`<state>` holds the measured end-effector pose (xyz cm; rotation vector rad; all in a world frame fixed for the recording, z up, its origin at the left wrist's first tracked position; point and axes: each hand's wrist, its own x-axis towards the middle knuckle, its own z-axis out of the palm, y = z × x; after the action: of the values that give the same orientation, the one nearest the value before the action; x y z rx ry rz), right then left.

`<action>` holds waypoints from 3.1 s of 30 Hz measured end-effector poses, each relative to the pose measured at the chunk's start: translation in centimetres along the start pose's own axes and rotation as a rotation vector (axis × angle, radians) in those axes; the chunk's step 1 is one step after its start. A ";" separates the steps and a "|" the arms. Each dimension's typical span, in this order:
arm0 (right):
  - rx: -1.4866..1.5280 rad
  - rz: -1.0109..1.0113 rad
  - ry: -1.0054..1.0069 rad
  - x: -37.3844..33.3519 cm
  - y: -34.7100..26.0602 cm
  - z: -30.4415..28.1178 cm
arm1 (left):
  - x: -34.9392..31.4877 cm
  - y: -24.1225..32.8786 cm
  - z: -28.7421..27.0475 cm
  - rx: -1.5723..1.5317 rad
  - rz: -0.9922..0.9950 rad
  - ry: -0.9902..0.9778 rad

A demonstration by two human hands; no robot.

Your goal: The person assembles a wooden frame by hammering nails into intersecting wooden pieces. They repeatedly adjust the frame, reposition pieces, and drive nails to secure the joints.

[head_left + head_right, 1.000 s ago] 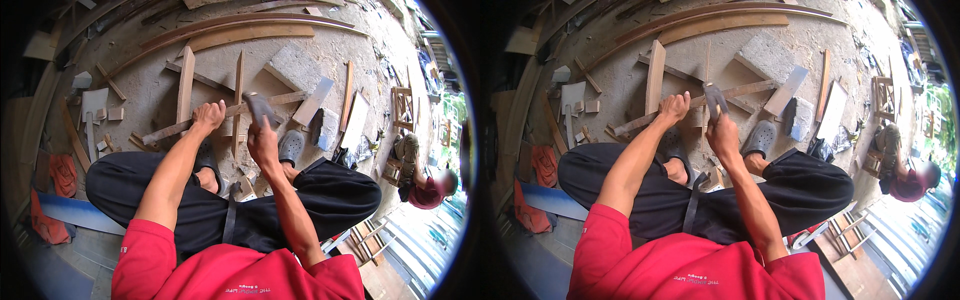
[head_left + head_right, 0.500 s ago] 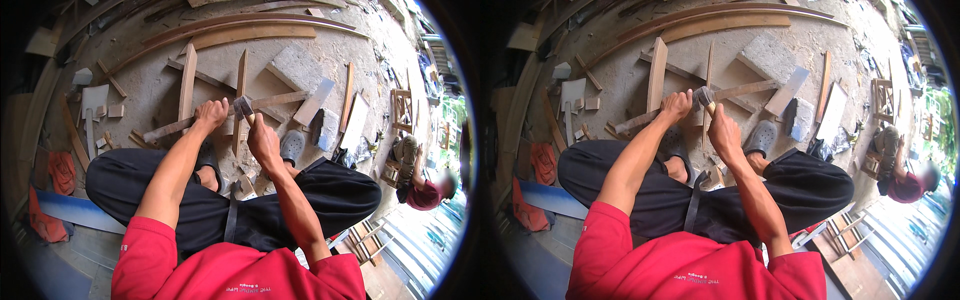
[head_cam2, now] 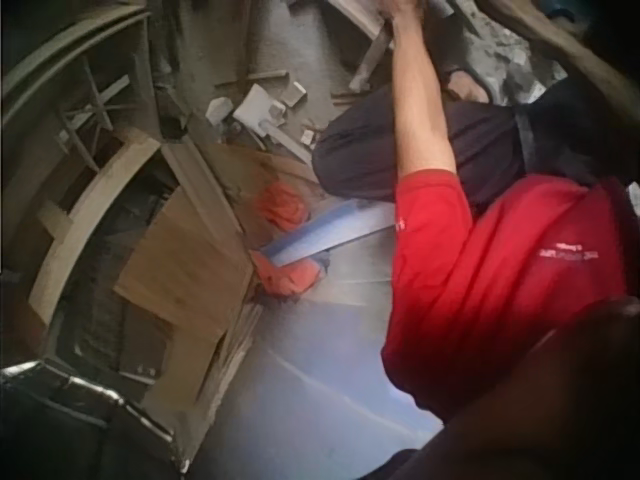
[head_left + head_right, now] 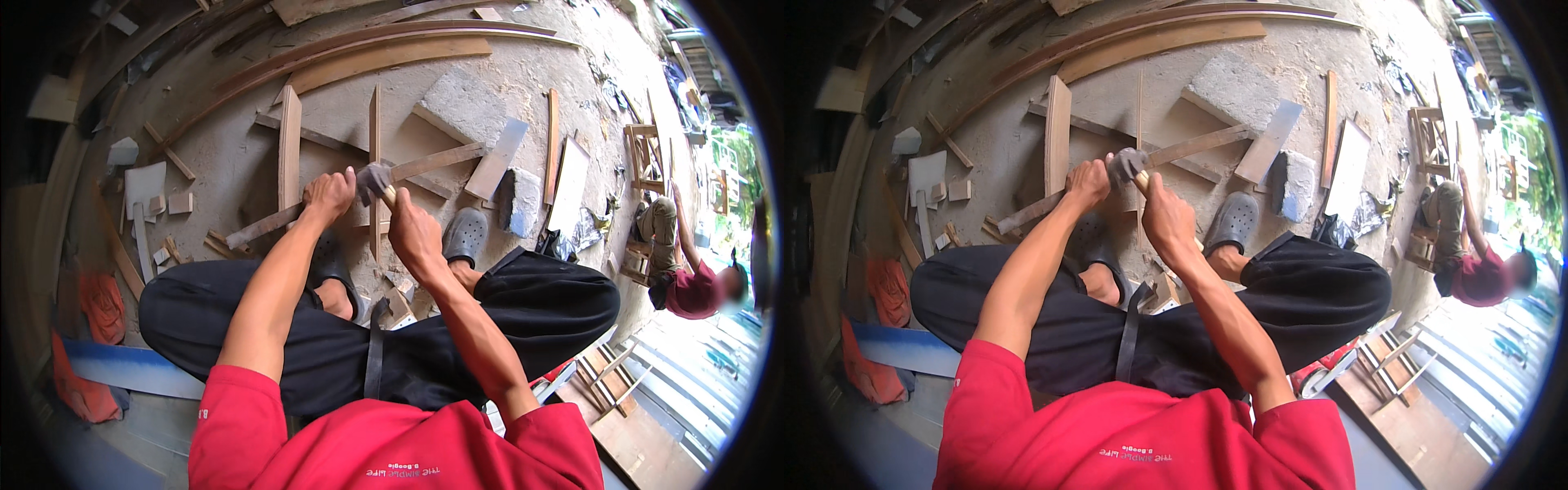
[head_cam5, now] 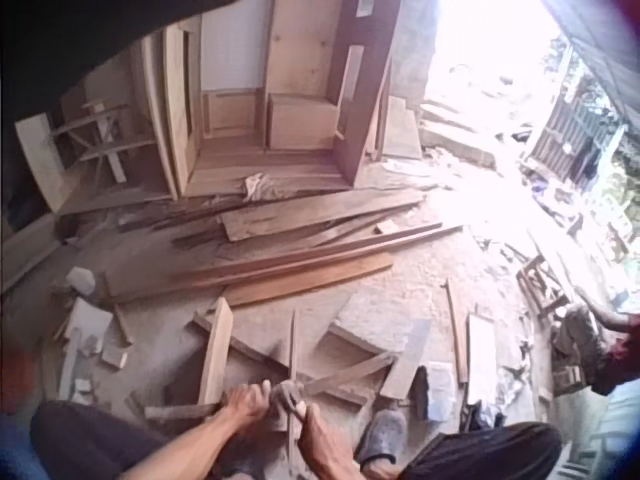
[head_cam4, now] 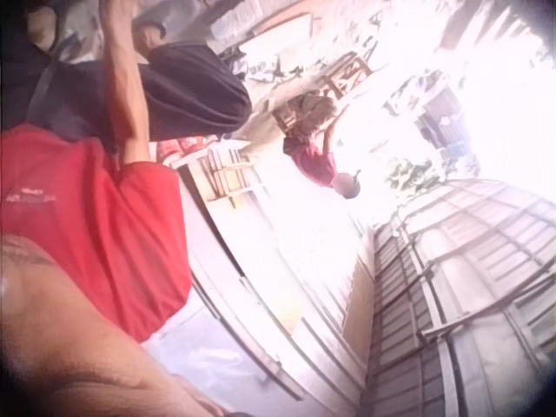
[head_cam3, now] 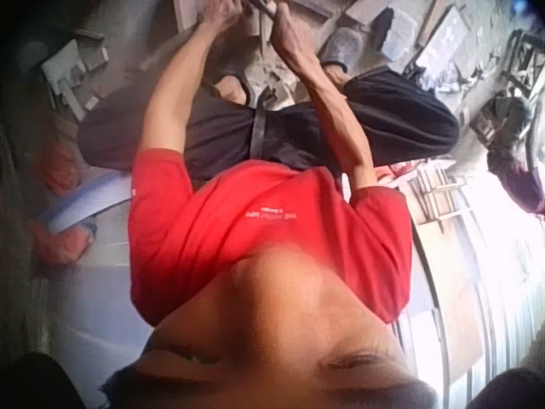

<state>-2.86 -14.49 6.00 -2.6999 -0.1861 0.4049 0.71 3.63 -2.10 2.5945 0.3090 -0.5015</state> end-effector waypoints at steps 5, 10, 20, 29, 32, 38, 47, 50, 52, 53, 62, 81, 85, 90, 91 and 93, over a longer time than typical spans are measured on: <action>0.209 0.123 0.185 -1.1 2.5 -0.3 | 0.5 -0.4 0.6 0.013 0.020 -0.014; 0.264 0.105 0.217 -0.9 3.1 -0.8 | 0.4 -0.1 0.3 0.004 0.029 -0.002; 0.022 0.014 -0.117 -0.8 -0.8 0.3 | -0.1 0.5 -1.3 0.008 0.021 -0.101; 0.197 0.058 0.092 -1.4 0.4 -0.5 | 0.2 0.1 0.2 0.024 0.010 0.051; 0.430 0.205 0.158 -0.6 1.8 -1.9 | 0.7 -0.3 0.9 0.013 0.019 0.023; 0.609 0.246 0.088 -0.5 0.6 -3.1 | 0.5 -0.4 1.0 0.022 0.015 0.049; 0.379 0.082 0.109 -0.4 1.2 2.3 | 0.6 -0.1 0.7 0.023 0.004 0.032; 0.471 0.170 0.133 0.0 -0.5 -0.3 | 0.7 -0.2 0.4 0.019 0.009 0.043; 0.514 0.153 0.198 -0.8 -1.8 -2.7 | 0.4 -0.5 0.6 0.014 0.007 0.037; 0.549 0.123 0.210 -1.0 -2.0 -3.1 | 0.5 -0.7 0.7 0.008 -0.002 0.031; 0.469 0.148 0.133 -0.1 0.9 0.2 | 0.8 0.1 -0.1 0.010 0.031 0.069; 0.235 0.072 0.017 0.9 1.3 1.5 | 0.7 0.1 0.2 -0.008 0.025 0.072; 0.421 0.056 0.164 0.8 -0.4 -0.1 | 0.6 -0.4 0.3 0.006 0.018 0.080; 0.203 0.021 0.051 0.6 1.0 1.9 | 0.6 0.1 0.1 0.013 -0.003 0.049; 0.234 0.060 0.028 1.0 1.0 1.7 | 0.6 0.1 0.0 0.009 -0.005 0.049; 0.328 0.091 0.058 1.0 0.7 0.9 | 0.6 0.1 -0.2 0.000 -0.016 0.049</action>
<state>-2.09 -14.60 4.71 -2.3982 0.0194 0.3486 1.36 3.76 -2.12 2.6088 0.3462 -0.4441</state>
